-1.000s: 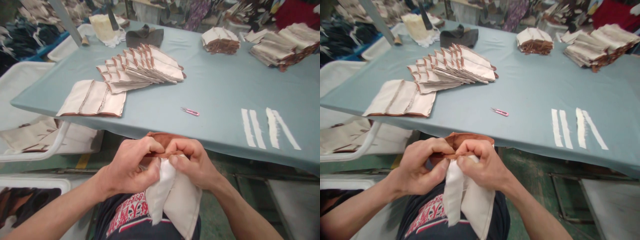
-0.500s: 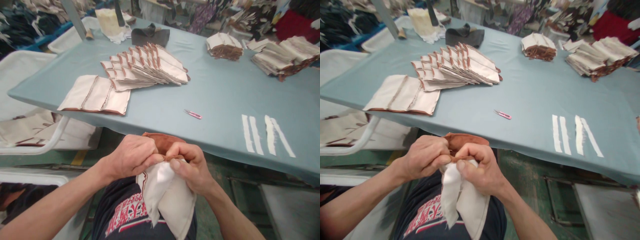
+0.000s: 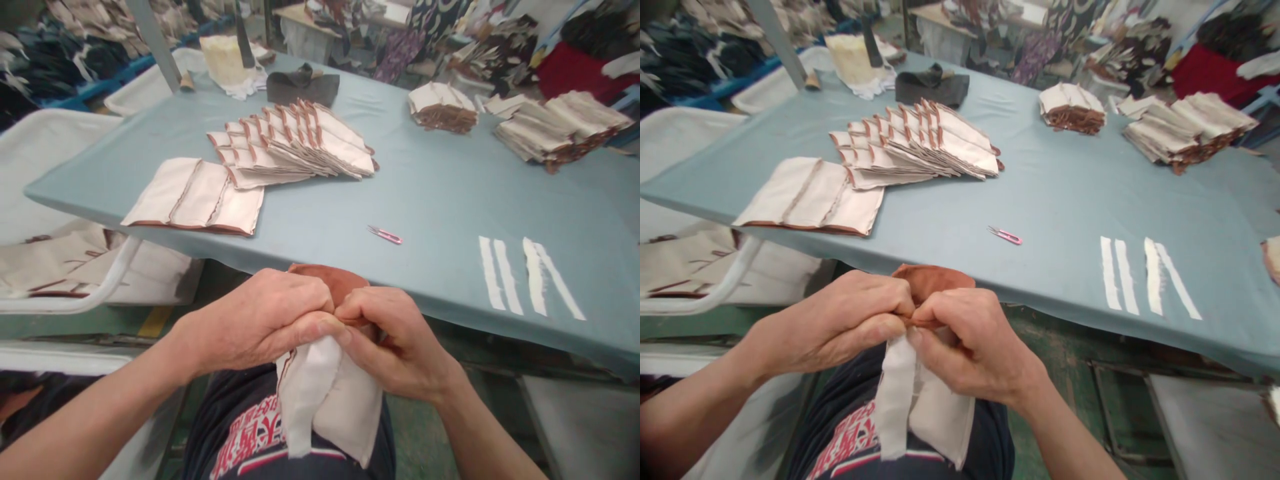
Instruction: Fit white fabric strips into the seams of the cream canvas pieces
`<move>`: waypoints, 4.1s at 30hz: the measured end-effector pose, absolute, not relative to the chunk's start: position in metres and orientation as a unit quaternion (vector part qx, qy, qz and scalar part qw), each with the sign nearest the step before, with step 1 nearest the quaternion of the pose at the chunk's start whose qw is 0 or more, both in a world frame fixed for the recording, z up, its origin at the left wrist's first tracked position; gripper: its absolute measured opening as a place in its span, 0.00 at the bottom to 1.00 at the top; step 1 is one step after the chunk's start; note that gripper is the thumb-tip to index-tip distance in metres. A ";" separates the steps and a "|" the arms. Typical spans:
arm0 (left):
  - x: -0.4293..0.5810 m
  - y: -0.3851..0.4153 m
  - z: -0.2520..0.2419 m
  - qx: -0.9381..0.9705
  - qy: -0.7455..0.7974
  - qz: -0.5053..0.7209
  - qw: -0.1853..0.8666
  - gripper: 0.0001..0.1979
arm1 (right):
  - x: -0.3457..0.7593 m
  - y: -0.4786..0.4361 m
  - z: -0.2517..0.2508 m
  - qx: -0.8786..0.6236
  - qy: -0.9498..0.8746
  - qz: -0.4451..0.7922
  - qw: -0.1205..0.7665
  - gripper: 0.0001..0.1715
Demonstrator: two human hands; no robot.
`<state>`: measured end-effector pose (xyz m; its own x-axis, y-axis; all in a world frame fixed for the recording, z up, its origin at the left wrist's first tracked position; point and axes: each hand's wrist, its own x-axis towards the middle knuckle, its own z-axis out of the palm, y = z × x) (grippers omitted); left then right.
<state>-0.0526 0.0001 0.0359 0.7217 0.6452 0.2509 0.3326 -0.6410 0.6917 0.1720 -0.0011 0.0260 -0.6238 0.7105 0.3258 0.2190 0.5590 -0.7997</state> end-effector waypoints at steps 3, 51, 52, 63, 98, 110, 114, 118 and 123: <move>-0.050 -0.001 0.039 0.881 0.287 0.226 0.300 0.21 | 0.175 -0.002 0.028 -0.278 -0.836 0.339 0.330 0.10; -0.051 -0.014 0.040 0.891 0.314 0.260 0.199 0.15 | 0.170 0.009 0.050 -0.260 -0.870 0.347 0.234 0.19; -0.050 -0.014 0.039 0.883 0.320 0.278 0.203 0.15 | 0.169 0.011 0.051 -0.263 -0.867 0.357 0.225 0.21; -0.034 -0.020 0.009 0.653 0.297 0.431 0.547 0.23 | 0.147 0.005 0.004 -0.253 -0.605 0.683 0.322 0.32; -0.057 -0.003 0.019 0.706 0.236 0.297 0.598 0.32 | 0.210 0.015 0.009 -0.313 -0.773 0.483 0.268 0.33; -0.056 -0.007 0.046 0.803 0.295 0.206 0.474 0.22 | 0.216 0.010 0.010 -0.312 -0.795 0.414 0.316 0.27; -0.060 -0.017 0.044 0.865 0.303 0.230 0.327 0.15 | 0.219 0.011 0.010 -0.307 -0.817 0.368 0.320 0.30; -0.063 -0.025 0.033 0.866 0.278 0.308 0.279 0.16 | 0.218 0.014 0.010 -0.283 -0.806 0.394 0.337 0.35; -0.065 -0.028 0.025 0.804 0.311 0.368 0.348 0.18 | 0.213 0.015 0.012 -0.260 -0.772 0.475 0.334 0.35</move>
